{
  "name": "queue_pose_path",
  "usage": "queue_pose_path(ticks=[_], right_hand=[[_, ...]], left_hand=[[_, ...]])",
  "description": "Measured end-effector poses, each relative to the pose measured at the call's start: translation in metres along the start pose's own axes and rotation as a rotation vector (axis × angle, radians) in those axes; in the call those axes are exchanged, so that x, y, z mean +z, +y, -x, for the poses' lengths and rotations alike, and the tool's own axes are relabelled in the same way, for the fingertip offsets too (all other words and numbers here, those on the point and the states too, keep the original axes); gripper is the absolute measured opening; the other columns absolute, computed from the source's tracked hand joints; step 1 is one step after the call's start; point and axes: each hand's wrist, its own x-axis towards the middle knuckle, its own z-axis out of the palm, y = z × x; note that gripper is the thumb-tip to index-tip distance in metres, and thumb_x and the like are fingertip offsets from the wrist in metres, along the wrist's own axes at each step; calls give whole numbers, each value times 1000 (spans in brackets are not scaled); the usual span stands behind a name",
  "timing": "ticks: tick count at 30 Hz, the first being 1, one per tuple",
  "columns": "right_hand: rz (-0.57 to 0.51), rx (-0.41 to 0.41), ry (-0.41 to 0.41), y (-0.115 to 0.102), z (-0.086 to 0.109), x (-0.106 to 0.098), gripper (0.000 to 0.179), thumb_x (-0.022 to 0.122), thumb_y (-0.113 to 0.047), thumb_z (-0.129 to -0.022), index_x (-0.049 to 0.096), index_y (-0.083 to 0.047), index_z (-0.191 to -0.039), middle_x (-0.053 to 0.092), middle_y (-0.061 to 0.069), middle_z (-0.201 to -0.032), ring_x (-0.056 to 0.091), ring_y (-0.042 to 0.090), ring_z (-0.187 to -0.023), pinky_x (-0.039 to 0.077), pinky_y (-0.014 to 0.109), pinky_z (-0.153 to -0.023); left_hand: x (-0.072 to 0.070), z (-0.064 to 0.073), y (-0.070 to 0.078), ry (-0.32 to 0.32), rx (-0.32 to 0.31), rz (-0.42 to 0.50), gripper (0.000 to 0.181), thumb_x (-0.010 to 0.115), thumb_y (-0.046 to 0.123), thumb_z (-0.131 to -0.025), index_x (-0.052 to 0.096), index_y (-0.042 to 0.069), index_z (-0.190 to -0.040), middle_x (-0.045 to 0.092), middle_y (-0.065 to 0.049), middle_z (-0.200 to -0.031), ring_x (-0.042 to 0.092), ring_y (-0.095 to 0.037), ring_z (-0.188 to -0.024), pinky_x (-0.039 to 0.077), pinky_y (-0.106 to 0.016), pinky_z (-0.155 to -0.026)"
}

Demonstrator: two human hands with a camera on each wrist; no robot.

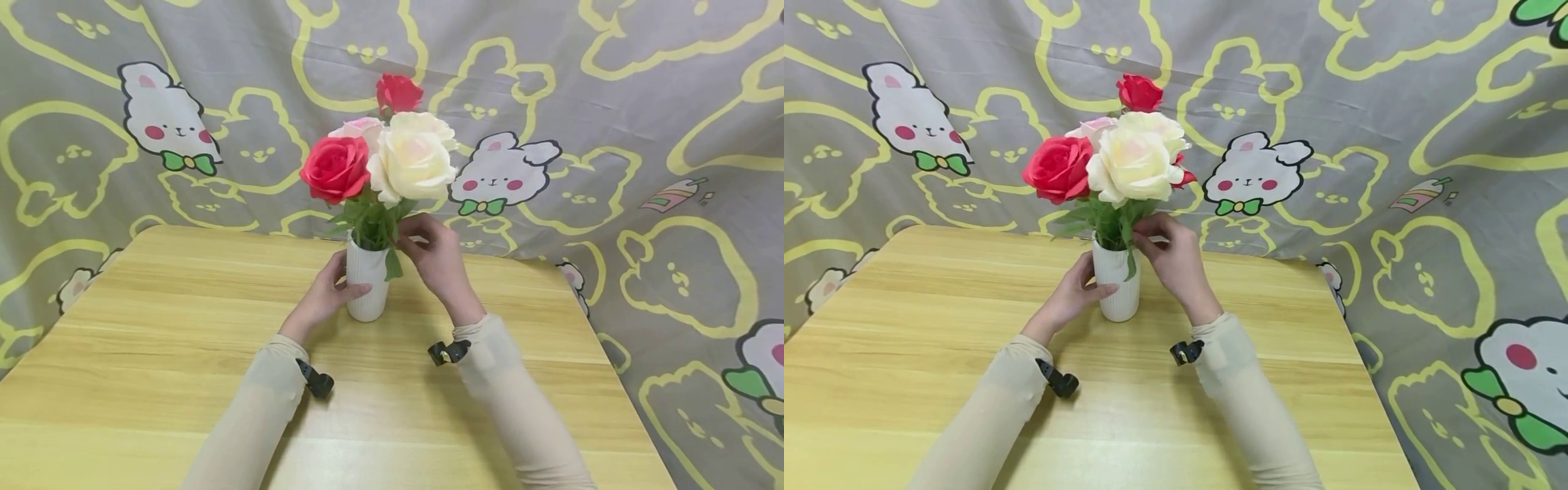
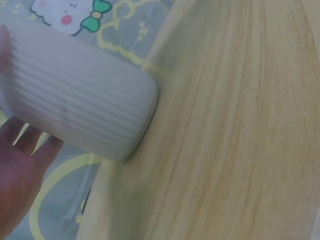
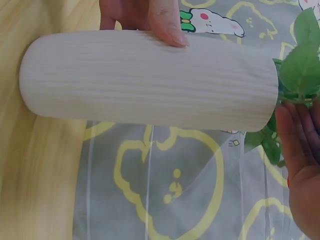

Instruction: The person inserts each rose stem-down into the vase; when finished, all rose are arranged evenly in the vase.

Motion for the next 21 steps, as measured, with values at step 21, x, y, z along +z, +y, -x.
queue_pose_path(ticks=[21], right_hand=[[274,312,-313,52,46,-13,27,58,-23,-100,68,-6,-117,68,7,-114,61,25,-111,51,43,-94]], left_hand=[[-8,16,13,-8,6,-286,76,69,37,-93,31,6,-150,39,-15,-149,34,-29,-138,29,-50,-113]])
